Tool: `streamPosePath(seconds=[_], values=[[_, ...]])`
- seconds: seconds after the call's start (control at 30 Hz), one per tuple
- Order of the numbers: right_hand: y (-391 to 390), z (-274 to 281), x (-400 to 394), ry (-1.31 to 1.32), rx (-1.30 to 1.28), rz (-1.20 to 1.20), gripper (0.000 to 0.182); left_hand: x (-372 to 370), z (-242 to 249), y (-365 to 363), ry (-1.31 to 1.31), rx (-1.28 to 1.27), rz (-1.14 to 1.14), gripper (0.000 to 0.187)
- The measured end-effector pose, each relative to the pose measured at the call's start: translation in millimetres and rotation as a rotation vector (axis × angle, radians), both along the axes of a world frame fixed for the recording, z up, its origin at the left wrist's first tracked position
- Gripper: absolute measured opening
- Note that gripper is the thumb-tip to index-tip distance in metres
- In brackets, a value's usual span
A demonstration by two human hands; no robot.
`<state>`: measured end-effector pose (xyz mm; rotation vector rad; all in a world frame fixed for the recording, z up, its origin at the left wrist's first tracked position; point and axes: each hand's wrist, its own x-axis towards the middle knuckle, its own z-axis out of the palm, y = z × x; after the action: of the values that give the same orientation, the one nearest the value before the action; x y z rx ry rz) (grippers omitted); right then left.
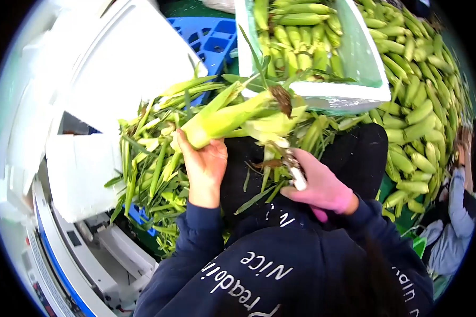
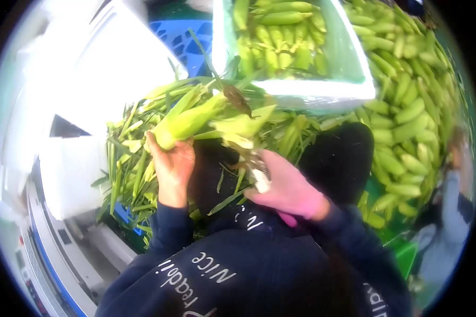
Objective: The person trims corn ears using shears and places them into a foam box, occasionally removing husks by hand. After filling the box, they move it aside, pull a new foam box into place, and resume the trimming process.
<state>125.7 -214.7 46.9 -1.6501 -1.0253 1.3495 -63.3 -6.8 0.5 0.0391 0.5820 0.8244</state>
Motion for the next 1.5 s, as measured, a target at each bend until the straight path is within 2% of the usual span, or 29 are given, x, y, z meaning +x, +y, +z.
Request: streamPosePath(seconds=[0.07,0.2,0.23,0.33,0.37,0.47,0.5,0.53,0.6,0.63,0.67,0.73,0.77,0.8,0.87,0.93,0.97,1.0,1.03,1.07,1.1,1.13,1.23,1.27,1.33,1.37,1.4,1.47,1.5], values=[[5,-15,-2,0.072,0.125,-0.085,0.074,13,3,-19,0.16,0.14,0.053,0.056],[7,-12,7,0.331,0.035,-0.082,0.071,25,8,-48,0.355,0.47,0.145,0.063],[8,-11,7,0.369,0.042,-0.099,0.07,24,6,-51,0.412,0.573,0.13,0.074],[10,-8,0,0.365,0.101,-0.227,0.057,21,-4,-61,0.445,0.782,0.081,0.085],[13,-13,-3,0.345,0.115,-0.252,0.054,23,-1,-65,0.463,0.769,0.101,0.091],[13,-26,-10,0.272,0.104,-0.274,0.051,22,0,-66,0.488,0.692,0.165,0.09],[12,-24,-10,0.278,0.088,-0.261,0.048,21,0,-63,0.495,0.704,0.174,0.085],[11,-23,-11,0.287,0.071,-0.244,0.045,19,2,-61,0.501,0.623,0.178,0.069],[5,-15,-12,0.543,-0.022,-0.284,0.035,10,7,-45,0.269,0.405,0.17,0.065],[3,-17,-12,0.577,-0.043,-0.289,0.031,7,5,-35,0.191,0.276,0.228,0.064],[1,-21,-9,0.612,-0.061,-0.292,0.028,2,3,-26,0.093,0.154,0.179,0.062],[-10,-43,6,0.783,-0.159,-0.08,0.036,-1,2,-22,-0.06,-0.038,0.092,0.064],[-17,-48,12,0.784,-0.203,-0.014,0.042,1,2,-24,-0.062,-0.094,0.114,0.066],[-19,-30,13,0.703,-0.21,-0.079,0.04,3,1,-27,-0.095,-0.099,0.081,0.066],[-29,2,23,0.872,-0.041,-0.246,0.042,5,-5,-35,-0.213,-0.122,0.015,0.051],[-34,15,38,1.047,0.186,-0.248,0.047,13,-15,-43,-0.255,-0.153,-0.027,0.042],[-33,37,35,0.816,0.101,-0.406,0.045,20,-19,-50,-0.216,-0.156,-0.032,0.042],[-30,24,39,0.408,0.167,-0.364,0.048,30,-24,-59,-0.184,-0.157,-0.054,0.042],[-23,-3,33,0.201,0.406,-0.396,0.056,45,-24,-75,-0.027,-0.136,-0.056,0.04],[-20,-20,35,-0.047,0.459,-0.3,0.068,60,-24,-91,0.133,-0.122,-0.068,0.039],[-18,-8,34,-0.197,0.489,-0.28,0.073,66,-31,-104,0.181,-0.076,-0.273,0.063],[-20,-26,23,-0.201,0.498,-0.365,0.073,76,-17,-127,0.221,0.022,-0.485,0.068],[-45,-16,35,-0.224,0.355,-0.422,0.063,82,-19,-153,0.116,-0.1,-0.762,0.072],[-55,-16,46,-0.161,0.285,-0.392,0.061,80,-26,-153,0.309,-0.037,-0.852,0.069],[-72,-27,63,0.171,0.107,-0.374,0.059,87,-32,-153,0.469,0.205,-0.828,0.064],[-75,-40,60,0.228,0.218,-0.446,0.058,100,-29,-157,0.578,0.361,-0.781,0.061],[-72,-46,61,0.167,0.148,-0.416,0.057,110,-16,-153,0.419,0.32,-0.744,0.049],[-83,-50,67,0.238,0.032,-0.378,0.064,120,-28,-142,0.475,0.432,-0.658,0.032],[-92,-45,75,0.404,-0.012,-0.45,0.066,133,-10,-131,0.403,0.355,-0.583,0.018]])
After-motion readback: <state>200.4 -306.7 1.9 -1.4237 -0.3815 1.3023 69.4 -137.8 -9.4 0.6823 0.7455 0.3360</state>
